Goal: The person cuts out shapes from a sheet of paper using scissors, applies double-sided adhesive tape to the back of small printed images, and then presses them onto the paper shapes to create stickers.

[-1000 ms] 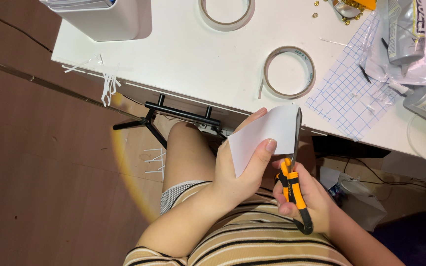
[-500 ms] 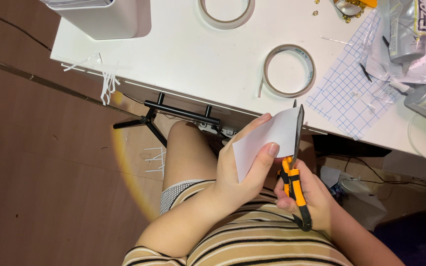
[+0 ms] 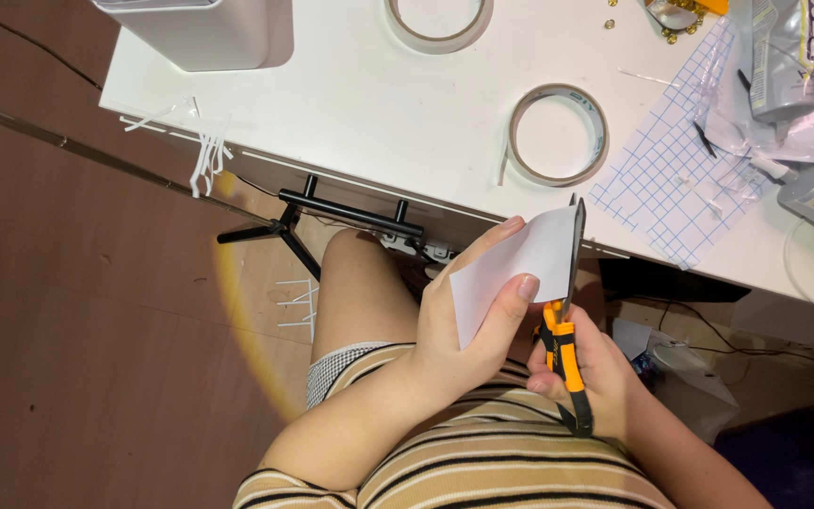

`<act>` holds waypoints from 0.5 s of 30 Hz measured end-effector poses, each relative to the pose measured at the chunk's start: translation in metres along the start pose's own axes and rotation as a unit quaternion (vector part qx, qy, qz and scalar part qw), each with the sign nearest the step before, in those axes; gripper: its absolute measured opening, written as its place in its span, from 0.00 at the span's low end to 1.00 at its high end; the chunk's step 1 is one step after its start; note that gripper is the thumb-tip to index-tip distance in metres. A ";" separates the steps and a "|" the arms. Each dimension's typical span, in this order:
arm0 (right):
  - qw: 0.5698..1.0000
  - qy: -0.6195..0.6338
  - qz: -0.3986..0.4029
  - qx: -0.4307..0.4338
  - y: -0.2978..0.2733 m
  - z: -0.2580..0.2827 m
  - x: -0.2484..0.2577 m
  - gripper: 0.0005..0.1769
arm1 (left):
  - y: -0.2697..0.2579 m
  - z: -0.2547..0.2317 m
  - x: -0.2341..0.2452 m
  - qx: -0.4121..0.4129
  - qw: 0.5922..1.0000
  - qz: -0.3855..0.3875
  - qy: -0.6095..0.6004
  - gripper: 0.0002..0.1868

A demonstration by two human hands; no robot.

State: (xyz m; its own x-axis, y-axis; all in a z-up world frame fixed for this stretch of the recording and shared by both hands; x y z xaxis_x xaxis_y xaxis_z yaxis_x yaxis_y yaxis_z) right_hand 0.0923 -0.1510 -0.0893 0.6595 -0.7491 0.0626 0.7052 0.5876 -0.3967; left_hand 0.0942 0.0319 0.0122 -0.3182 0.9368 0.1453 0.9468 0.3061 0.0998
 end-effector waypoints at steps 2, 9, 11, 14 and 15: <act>0.998 -0.026 -0.029 -0.050 -0.001 -0.007 0.005 0.47 | -0.001 -0.001 0.000 -0.010 1.000 -0.004 -0.010 0.25; 0.989 0.111 -0.055 -0.077 -0.001 -0.021 0.008 0.45 | 0.015 -0.027 0.041 -0.127 0.988 -0.009 0.085 0.20; 0.993 0.015 -0.097 -0.070 -0.003 -0.016 0.020 0.43 | 0.027 -0.049 0.077 -0.174 0.963 -0.004 0.205 0.25; 0.991 0.022 -0.107 -0.076 -0.005 -0.016 0.023 0.45 | 0.049 -0.082 0.145 -0.271 0.877 -0.125 0.376 0.17; 0.991 0.023 -0.107 -0.075 -0.004 -0.016 0.023 0.45 | 0.066 -0.080 0.168 -0.272 0.877 -0.125 0.376 0.17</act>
State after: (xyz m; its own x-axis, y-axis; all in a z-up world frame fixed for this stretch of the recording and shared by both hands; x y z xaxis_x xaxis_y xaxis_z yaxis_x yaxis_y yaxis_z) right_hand 0.1007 -0.1751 -0.1008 0.4832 -0.8672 0.1202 0.7789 0.3632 -0.5112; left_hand 0.0990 0.1958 0.1223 -0.6477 0.4127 0.6404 0.7452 0.1683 0.6453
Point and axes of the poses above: each hand's wrist, its own y-axis towards the middle knuckle, its own x-axis out of the back of the hand, z = x × y, the point moved 10 cm from there along y, towards the middle knuckle, and after that the axes turned 12 degrees about y, right-handed, at the moved point
